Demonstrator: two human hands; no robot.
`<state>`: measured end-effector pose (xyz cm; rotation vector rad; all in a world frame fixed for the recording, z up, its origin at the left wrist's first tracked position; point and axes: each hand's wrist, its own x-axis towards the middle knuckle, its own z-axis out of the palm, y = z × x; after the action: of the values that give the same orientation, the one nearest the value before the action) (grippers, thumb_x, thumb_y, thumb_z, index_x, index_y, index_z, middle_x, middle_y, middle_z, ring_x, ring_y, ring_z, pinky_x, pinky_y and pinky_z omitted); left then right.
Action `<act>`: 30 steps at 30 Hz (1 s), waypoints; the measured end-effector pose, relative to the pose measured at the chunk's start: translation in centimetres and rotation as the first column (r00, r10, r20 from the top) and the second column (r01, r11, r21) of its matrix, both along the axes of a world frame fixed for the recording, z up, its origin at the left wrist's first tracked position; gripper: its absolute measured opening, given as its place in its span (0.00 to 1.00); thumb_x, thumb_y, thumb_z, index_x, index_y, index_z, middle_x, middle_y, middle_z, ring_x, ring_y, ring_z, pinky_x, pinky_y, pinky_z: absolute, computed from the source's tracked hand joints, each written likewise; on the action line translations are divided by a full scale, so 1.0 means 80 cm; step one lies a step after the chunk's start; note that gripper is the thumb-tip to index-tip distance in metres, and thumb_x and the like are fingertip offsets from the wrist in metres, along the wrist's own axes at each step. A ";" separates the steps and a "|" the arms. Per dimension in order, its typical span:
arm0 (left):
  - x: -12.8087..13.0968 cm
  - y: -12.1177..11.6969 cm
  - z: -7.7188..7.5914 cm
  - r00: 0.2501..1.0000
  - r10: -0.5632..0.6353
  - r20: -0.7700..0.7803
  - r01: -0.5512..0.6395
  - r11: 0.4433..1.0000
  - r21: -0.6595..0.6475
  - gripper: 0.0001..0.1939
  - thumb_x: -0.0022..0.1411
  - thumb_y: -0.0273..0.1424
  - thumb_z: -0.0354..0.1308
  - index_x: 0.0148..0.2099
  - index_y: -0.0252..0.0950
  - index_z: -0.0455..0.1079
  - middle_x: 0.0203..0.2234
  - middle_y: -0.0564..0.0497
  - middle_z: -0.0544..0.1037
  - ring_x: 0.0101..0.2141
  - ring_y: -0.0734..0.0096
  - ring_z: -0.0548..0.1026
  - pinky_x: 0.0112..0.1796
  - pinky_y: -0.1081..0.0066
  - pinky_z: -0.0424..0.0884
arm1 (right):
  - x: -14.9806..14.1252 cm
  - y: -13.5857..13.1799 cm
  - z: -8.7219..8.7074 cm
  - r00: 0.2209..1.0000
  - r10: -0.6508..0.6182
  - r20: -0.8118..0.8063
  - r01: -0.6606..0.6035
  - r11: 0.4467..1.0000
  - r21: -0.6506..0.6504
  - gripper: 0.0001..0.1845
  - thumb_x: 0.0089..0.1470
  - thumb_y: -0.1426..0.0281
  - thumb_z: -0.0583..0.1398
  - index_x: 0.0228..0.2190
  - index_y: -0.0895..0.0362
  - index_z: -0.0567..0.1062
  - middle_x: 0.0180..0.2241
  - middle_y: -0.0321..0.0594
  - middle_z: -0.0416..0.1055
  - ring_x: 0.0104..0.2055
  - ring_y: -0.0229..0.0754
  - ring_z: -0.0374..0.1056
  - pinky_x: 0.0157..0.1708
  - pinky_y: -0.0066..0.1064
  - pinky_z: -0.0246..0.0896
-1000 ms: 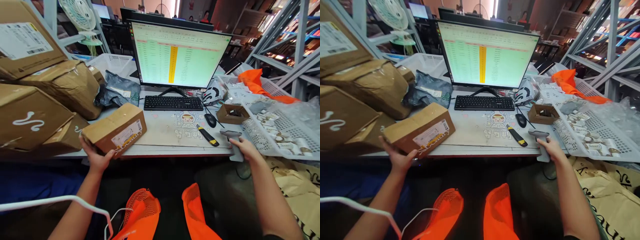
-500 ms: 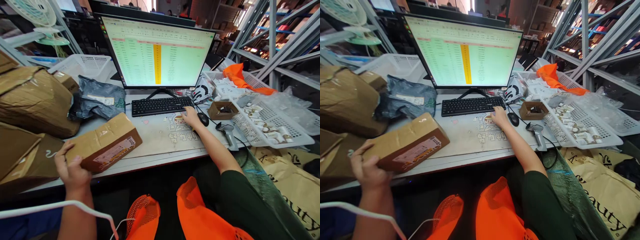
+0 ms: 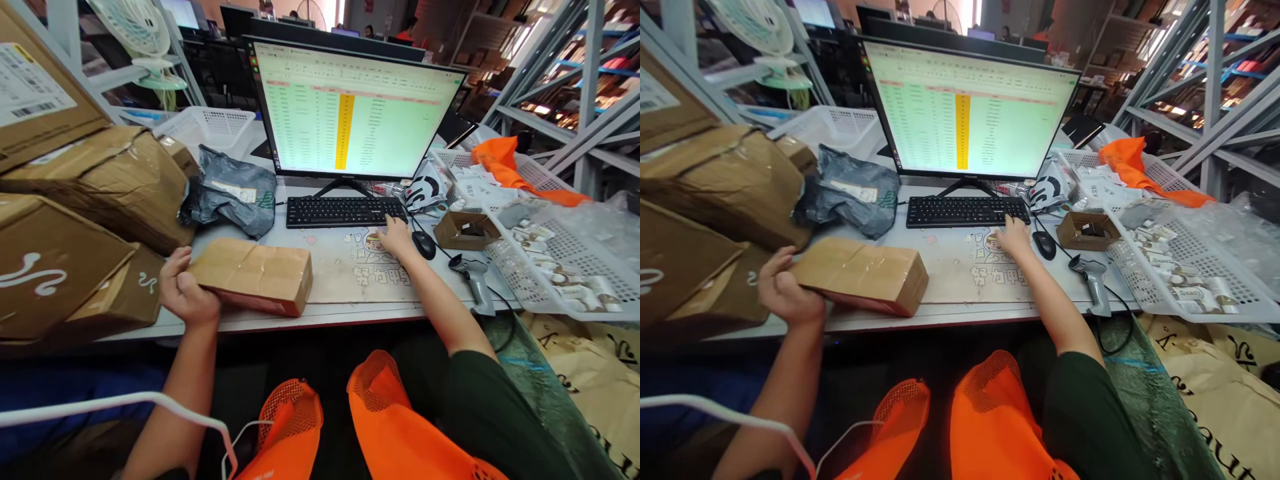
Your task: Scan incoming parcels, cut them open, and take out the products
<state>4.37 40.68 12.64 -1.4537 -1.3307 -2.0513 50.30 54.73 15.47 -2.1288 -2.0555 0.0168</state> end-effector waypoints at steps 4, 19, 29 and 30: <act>0.067 -0.061 0.016 0.929 0.042 -0.369 -0.060 0.998 -0.037 0.17 0.68 0.43 0.59 0.53 0.39 0.75 0.55 0.39 0.78 0.65 0.42 0.68 0.65 0.40 0.61 | 0.057 -0.104 -0.019 0.992 -0.111 0.068 0.116 0.991 -0.073 0.33 0.68 0.53 0.55 0.62 0.64 0.71 0.57 0.63 0.72 0.60 0.65 0.66 0.59 0.53 0.58; 0.079 -0.094 0.023 0.849 -0.071 -0.524 -0.096 0.954 -0.285 0.16 0.60 0.39 0.62 0.48 0.38 0.80 0.46 0.42 0.84 0.54 0.46 0.80 0.68 0.44 0.61 | -0.080 -0.261 -0.010 0.676 0.700 -0.230 -0.585 0.700 0.409 0.23 0.71 0.60 0.55 0.60 0.57 0.74 0.49 0.54 0.75 0.50 0.54 0.73 0.51 0.46 0.73; 0.086 -0.098 0.027 0.844 -0.072 -0.531 -0.112 0.945 -0.306 0.18 0.65 0.40 0.58 0.49 0.37 0.81 0.48 0.42 0.84 0.55 0.48 0.80 0.66 0.45 0.64 | -0.144 -0.249 0.018 0.589 0.796 -0.139 -0.699 0.588 0.406 0.24 0.72 0.60 0.54 0.60 0.61 0.75 0.49 0.55 0.75 0.47 0.53 0.72 0.49 0.44 0.72; 0.086 -0.098 0.027 0.845 -0.073 -0.530 -0.107 0.947 -0.302 0.17 0.65 0.40 0.58 0.50 0.38 0.81 0.48 0.42 0.84 0.55 0.48 0.80 0.67 0.45 0.63 | -0.142 -0.248 0.018 0.593 0.794 -0.132 -0.698 0.589 0.407 0.24 0.72 0.60 0.54 0.59 0.61 0.75 0.49 0.55 0.75 0.48 0.53 0.72 0.49 0.44 0.72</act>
<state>11.22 32.85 14.80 -1.9543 -1.4505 -1.2857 38.90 34.90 16.93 -0.8517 -2.3912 0.1143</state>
